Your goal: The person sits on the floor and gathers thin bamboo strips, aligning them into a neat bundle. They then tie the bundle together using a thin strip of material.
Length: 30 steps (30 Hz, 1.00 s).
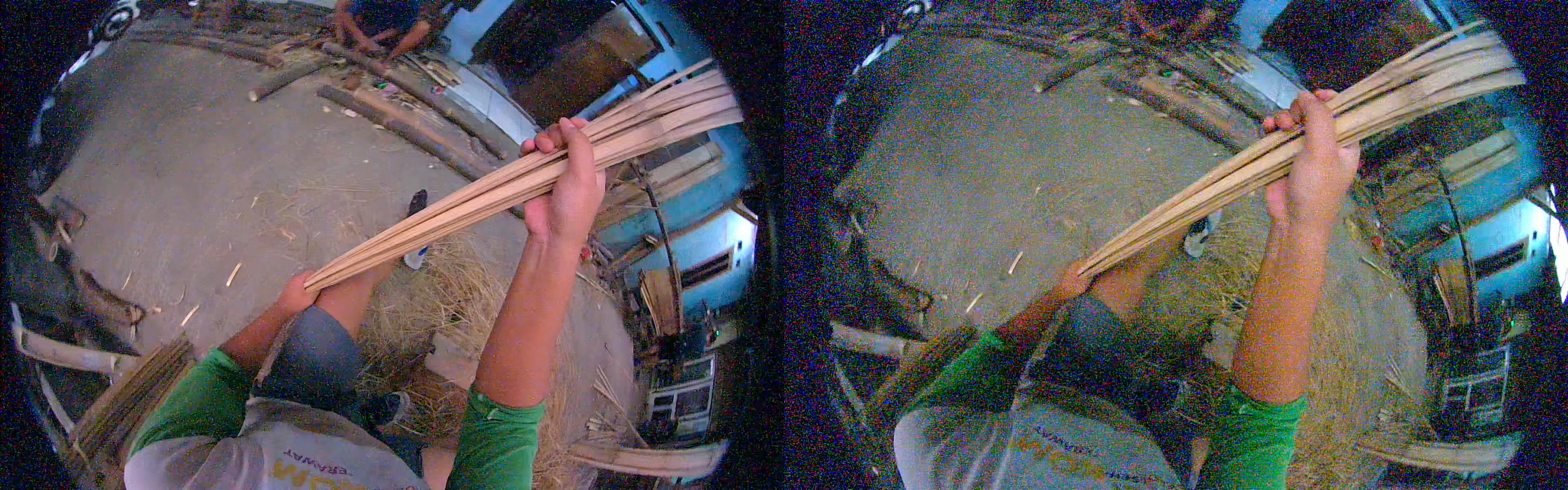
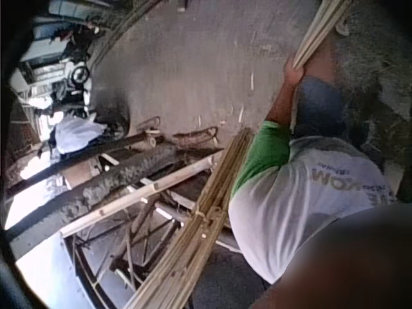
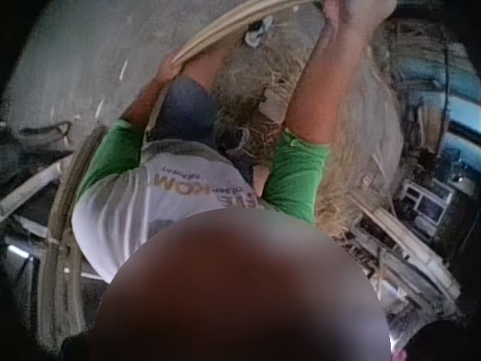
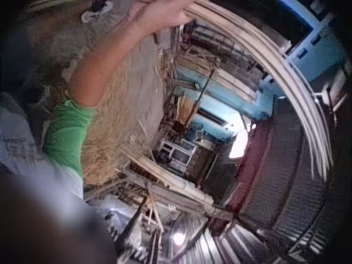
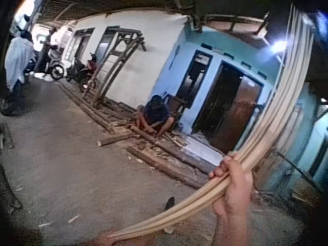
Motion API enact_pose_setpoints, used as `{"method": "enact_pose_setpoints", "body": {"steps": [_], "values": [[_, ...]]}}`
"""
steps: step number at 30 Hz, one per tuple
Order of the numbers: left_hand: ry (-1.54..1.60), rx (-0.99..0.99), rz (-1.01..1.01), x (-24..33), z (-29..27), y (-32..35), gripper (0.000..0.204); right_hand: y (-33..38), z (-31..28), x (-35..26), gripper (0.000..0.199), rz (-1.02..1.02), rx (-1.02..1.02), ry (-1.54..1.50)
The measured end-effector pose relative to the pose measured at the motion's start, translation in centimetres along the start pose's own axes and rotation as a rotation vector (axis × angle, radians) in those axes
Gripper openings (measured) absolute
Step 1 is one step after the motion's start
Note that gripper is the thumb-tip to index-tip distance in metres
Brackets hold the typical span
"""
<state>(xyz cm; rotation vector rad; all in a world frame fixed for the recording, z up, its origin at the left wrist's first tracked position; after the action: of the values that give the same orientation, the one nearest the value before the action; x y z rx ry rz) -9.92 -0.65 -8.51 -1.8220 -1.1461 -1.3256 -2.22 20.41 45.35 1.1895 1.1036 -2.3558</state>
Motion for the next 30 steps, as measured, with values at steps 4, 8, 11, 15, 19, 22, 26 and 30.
{"method": "enact_pose_setpoints", "body": {"steps": [4, 8, 11, 15, 19, 22, 26, 30], "values": [[-0.152, -0.119, 0.165, 2.9, -1.7, -0.6, 0.043, -2.4, -5.7, -2.5, 0.012, 0.010, 0.095, -0.082], [-0.241, -0.316, 0.362, 6.6, -4.6, 1.1, 0.050, -4.5, -12.2, -5.6, 0.010, 0.044, 0.094, -0.180], [-0.248, -0.500, 0.378, 7.6, -6.5, 2.1, 0.054, -4.3, -18.3, -7.1, 0.014, 0.031, 0.265, -0.141], [-0.614, -0.589, 0.324, 6.5, -9.7, 2.6, 0.056, -0.5, -26.5, -3.7, 0.012, 0.071, 0.354, -0.279], [-0.689, -0.553, 0.419, 8.2, -14.6, 2.8, 0.053, 6.7, -33.6, 2.7, 0.016, 0.132, 0.550, -0.479], [-0.743, -0.657, 0.402, 10.4, -18.1, 2.3, 0.048, 13.1, -38.4, 8.1, 0.014, 0.099, 0.759, -0.460], [-1.058, -0.645, 0.474, 15.0, -20.8, 1.2, 0.061, 23.4, -43.0, 17.9, 0.012, 0.027, 0.805, -0.776], [-1.277, -0.700, 0.602, 18.7, -19.1, 0.9, 0.049, 33.7, -47.8, 27.3, 0.017, 0.160, 1.062, -0.660]]}}
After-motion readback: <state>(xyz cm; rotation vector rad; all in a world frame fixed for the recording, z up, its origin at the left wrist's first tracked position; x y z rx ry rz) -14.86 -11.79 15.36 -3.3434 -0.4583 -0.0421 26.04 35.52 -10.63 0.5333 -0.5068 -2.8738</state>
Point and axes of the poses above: each hand's wrist, its own y-axis away from the middle knuckle, its own z-axis out of the palm, x = y × z, the point moved 6 cm from there along -y, towards the middle knuckle, and after that the axes turned 6 degrees about x, right-handed, at the moved point
